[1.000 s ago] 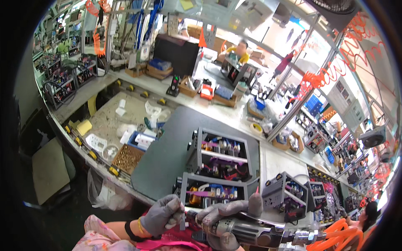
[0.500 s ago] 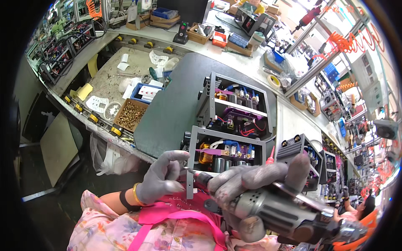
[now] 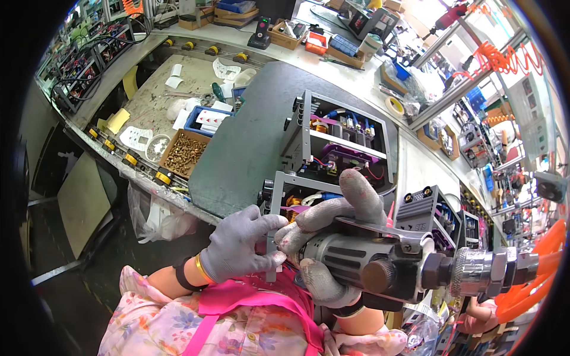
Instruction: The person is assembling electronic components into a metal chassis using an air duster and pneumatic screwdriver.
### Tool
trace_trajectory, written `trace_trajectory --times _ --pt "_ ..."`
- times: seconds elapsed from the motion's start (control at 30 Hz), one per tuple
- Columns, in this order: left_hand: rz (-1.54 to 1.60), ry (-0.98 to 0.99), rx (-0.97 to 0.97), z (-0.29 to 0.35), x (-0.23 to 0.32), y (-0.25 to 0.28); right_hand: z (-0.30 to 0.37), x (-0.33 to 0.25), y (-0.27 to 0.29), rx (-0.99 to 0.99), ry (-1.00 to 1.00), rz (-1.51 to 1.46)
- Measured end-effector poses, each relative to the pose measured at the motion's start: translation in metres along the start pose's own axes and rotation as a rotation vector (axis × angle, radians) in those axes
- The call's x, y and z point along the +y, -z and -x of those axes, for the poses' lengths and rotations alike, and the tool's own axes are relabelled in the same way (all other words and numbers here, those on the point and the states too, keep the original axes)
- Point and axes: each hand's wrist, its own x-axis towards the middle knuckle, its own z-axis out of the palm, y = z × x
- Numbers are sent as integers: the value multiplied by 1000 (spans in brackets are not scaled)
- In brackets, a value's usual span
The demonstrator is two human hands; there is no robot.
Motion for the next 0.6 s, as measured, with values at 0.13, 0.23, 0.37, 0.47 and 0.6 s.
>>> trace_trajectory --times 0.13,0.23,0.37,0.47,0.6 --pt "5 21 -5 1 1 0 1 1 -2 -1 -27 -28" --pt "22 18 0 2 0 0 0 2 -7 44 -61 -16" --pt "44 5 15 3 -2 1 -1 2 -13 13 -151 55" --pt "47 -15 52 3 -4 -2 -2 6 -16 14 -186 34" --pt "32 13 -16 2 -6 -2 -5 7 -13 23 -188 14"
